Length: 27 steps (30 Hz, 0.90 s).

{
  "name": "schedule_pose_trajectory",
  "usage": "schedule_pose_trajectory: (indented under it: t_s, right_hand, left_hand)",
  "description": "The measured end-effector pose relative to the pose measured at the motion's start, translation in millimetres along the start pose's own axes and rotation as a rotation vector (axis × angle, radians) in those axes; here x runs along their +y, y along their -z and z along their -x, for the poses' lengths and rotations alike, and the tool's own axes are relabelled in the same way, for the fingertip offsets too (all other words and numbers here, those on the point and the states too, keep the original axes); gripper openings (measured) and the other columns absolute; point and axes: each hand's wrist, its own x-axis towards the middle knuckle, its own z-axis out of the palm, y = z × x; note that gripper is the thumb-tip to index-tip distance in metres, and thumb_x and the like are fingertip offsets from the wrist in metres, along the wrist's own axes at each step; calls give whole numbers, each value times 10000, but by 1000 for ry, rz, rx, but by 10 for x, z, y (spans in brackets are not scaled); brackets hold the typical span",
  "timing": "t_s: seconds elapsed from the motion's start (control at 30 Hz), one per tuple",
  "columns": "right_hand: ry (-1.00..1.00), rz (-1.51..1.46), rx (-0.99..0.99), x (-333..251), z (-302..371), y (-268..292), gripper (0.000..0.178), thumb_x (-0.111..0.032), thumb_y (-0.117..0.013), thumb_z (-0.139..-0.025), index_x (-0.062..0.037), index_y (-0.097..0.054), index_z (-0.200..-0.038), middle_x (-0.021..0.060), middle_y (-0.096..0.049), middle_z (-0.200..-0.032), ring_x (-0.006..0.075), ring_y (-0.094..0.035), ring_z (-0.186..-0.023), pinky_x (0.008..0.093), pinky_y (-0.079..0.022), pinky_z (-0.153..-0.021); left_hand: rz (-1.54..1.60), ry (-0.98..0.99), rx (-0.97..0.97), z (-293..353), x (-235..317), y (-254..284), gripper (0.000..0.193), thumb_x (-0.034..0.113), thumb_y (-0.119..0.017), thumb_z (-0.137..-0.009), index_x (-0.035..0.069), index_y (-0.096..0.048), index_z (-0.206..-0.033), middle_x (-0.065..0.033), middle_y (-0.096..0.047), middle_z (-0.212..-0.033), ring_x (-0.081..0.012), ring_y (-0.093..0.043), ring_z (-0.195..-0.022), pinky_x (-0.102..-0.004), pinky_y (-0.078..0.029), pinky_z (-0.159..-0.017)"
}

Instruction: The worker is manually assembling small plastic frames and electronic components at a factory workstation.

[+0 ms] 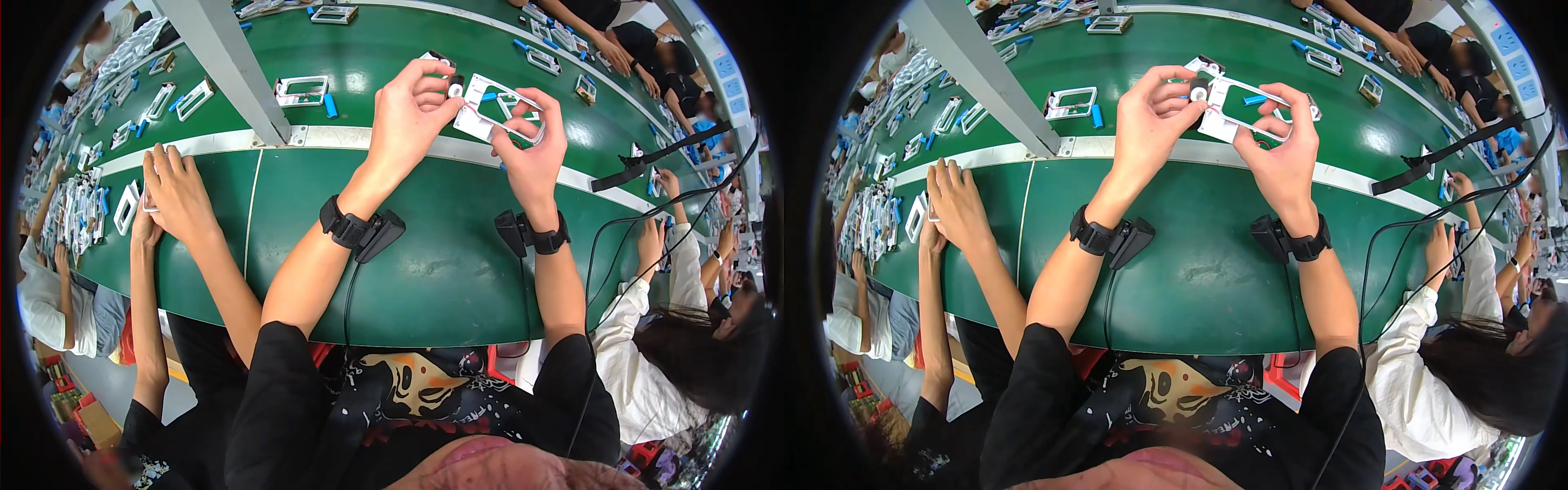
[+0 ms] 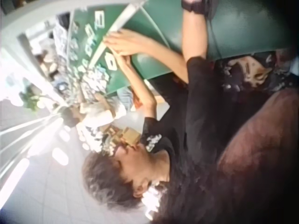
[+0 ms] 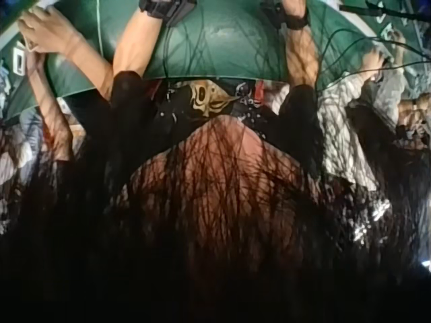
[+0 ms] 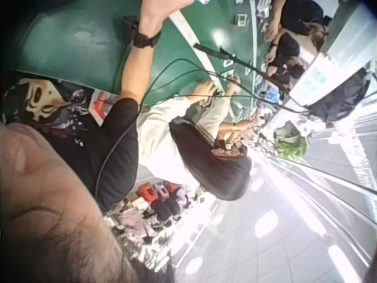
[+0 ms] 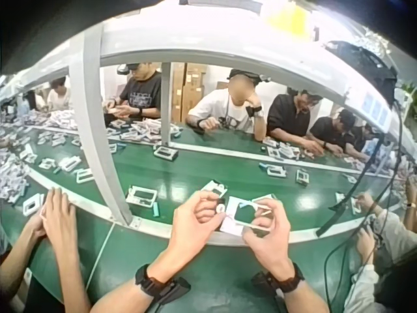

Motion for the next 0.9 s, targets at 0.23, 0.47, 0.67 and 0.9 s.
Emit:
schedule_pose_trajectory:
  t_s: [0.23, 0.47, 0.67, 0.9]
  right_hand:
    - [-4, 25, -5, 9, 12, -14, 521, 119, -616, -708, -9, -496, -1199, 63, -489, -989, 92, -630, -754, 230, -538, -514]
    - [-22, 27, 38, 18, 7, -12, 517, 107, -635, -712, -10, -497, -1196, 68, -500, -991, 87, -629, -755, 234, -547, -523]
    - [15, 68, 48, 31, 9, -28, 520, 97, -651, -712, -10, -499, -1198, 73, -518, -997, 75, -621, -754, 213, -528, -579]
    - [39, 146, 70, 36, 45, -48, 525, 78, -669, -708, -14, -503, -1198, 58, -536, -970, 62, -613, -750, 196, -501, -643]
  left_hand:
    - [-324, -317, 66, 65, -4, -65, 350, -23, -665, -817, -5, -600, -1161, -168, -713, -921, -228, -715, -787, -306, -573, -697]
    - [-432, -316, 59, 124, 25, -111, 371, -12, -661, -815, 21, -626, -1182, -172, -708, -979, -261, -709, -872, -323, -569, -768]
    - [-489, -268, 45, 117, 107, -115, 348, -3, -653, -826, 22, -650, -1173, -176, -708, -1014, -248, -710, -926, -319, -570, -824]
    - [-407, -190, 34, 134, 161, -135, 354, -13, -627, -847, 29, -645, -1198, -190, -701, -1044, -229, -704, -934, -299, -560, -838]
